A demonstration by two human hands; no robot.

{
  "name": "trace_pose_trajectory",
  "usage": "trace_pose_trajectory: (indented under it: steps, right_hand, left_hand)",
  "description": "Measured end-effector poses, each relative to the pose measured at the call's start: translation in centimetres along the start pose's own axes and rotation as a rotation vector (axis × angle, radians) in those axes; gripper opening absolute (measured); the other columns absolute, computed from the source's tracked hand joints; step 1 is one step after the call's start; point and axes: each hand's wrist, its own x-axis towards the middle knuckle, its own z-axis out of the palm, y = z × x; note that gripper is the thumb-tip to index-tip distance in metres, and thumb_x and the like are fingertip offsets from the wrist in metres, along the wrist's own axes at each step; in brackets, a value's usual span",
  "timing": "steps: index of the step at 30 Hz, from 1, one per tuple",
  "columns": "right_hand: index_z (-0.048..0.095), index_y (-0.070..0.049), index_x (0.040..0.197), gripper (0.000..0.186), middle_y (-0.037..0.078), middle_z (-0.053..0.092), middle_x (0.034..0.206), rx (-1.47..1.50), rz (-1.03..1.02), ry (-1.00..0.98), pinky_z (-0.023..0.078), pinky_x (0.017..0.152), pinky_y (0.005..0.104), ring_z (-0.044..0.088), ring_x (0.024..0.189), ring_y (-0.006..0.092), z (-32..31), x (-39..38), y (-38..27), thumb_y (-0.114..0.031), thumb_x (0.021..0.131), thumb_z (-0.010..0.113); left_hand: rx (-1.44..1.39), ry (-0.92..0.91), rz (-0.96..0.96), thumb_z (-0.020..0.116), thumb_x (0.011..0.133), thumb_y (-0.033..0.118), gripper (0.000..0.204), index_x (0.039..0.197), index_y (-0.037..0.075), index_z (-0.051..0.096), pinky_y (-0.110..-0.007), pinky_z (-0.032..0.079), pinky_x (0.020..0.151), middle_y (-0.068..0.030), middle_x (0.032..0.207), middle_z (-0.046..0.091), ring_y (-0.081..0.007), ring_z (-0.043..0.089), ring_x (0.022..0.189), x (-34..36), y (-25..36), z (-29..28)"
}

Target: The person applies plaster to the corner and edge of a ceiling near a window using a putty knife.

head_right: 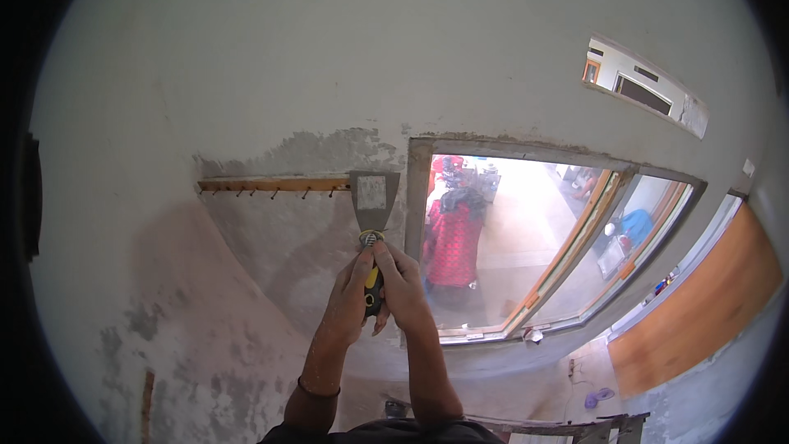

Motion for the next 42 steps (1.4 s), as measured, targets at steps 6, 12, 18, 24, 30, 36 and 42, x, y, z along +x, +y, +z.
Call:
trace_pose_trajectory:
  steps: [6,12,18,24,30,36,42]
  right_hand:
    - [0.064,0.008,0.108,0.044,0.009,0.067,0.077,0.246,0.018,-0.125,0.051,0.060,0.0175,0.062,0.062,0.0082,0.3,1.0,-3.0,-0.032,0.101,0.045]
    - [0.068,0.007,0.103,0.044,0.006,0.066,0.073,0.189,-0.106,-0.133,0.047,0.055,0.0174,0.059,0.060,0.0064,0.6,1.9,-4.1,-0.032,0.101,0.047]
    - [0.069,0.004,0.102,0.040,0.001,0.063,0.067,-0.049,-0.123,-0.111,0.043,0.050,0.0163,0.056,0.056,0.0042,-0.4,2.0,-1.8,-0.030,0.101,0.047]
    - [0.060,-0.001,0.117,0.027,0.015,0.062,0.113,-0.370,-0.651,0.193,0.048,0.090,0.0314,0.060,0.108,0.0199,-3.3,1.3,0.2,-0.012,0.094,0.054]
    - [0.057,-0.004,0.125,0.052,0.017,0.040,0.144,-0.963,-0.967,-0.190,0.023,0.113,0.0498,0.028,0.139,0.0401,-2.7,0.6,-4.3,0.006,0.074,0.060]
    - [0.045,-0.004,0.133,0.039,0.011,0.049,0.134,-0.044,-0.467,0.059,0.046,0.095,0.0371,0.050,0.124,0.0215,-3.0,-0.4,-2.8,-0.011,0.096,0.054]
    - [0.043,0.002,0.136,0.043,0.010,0.054,0.122,0.058,-0.230,-0.040,0.040,0.099,0.0300,0.051,0.114,0.0165,-1.1,0.3,2.6,-0.026,0.104,0.039]
  left_hand:
    - [-0.233,-0.007,-0.058,0.044,0.100,0.047,0.044,0.079,0.007,0.048,-0.023,0.025,0.024,-0.0005,0.057,0.046,-0.0077,0.036,0.030,0.3,2.2,1.6]
    - [-0.183,-0.112,-0.006,0.044,0.099,0.049,0.048,0.076,0.007,0.046,-0.021,0.023,0.024,-0.0003,0.055,0.044,-0.0069,0.034,0.029,0.9,3.9,1.8]
    - [-0.108,-0.011,0.012,0.040,0.101,0.049,0.048,0.082,0.005,0.047,-0.023,0.025,0.025,-0.0017,0.057,0.046,-0.0087,0.036,0.029,2.1,-0.1,0.3]
    - [0.018,-0.024,0.051,0.038,0.102,0.043,0.044,0.118,0.002,0.034,-0.027,0.034,0.030,-0.0092,0.065,0.052,-0.0133,0.044,0.034,0.6,-0.2,-0.1]
    - [0.378,-0.123,0.302,0.039,0.102,0.044,0.048,0.122,0.001,0.030,-0.028,0.038,0.033,-0.0106,0.064,0.052,-0.0148,0.047,0.035,1.6,1.0,-1.1]
    - [0.235,-0.007,0.012,0.037,0.103,0.040,0.044,0.104,-0.003,0.047,-0.025,0.041,0.036,-0.0092,0.059,0.053,-0.0120,0.052,0.042,1.1,3.1,0.6]
    - [0.616,0.173,0.454,0.036,0.103,0.040,0.048,0.101,-0.004,0.056,-0.038,0.049,0.066,-0.0198,0.077,0.061,-0.0318,0.064,0.071,4.0,-3.1,0.4]
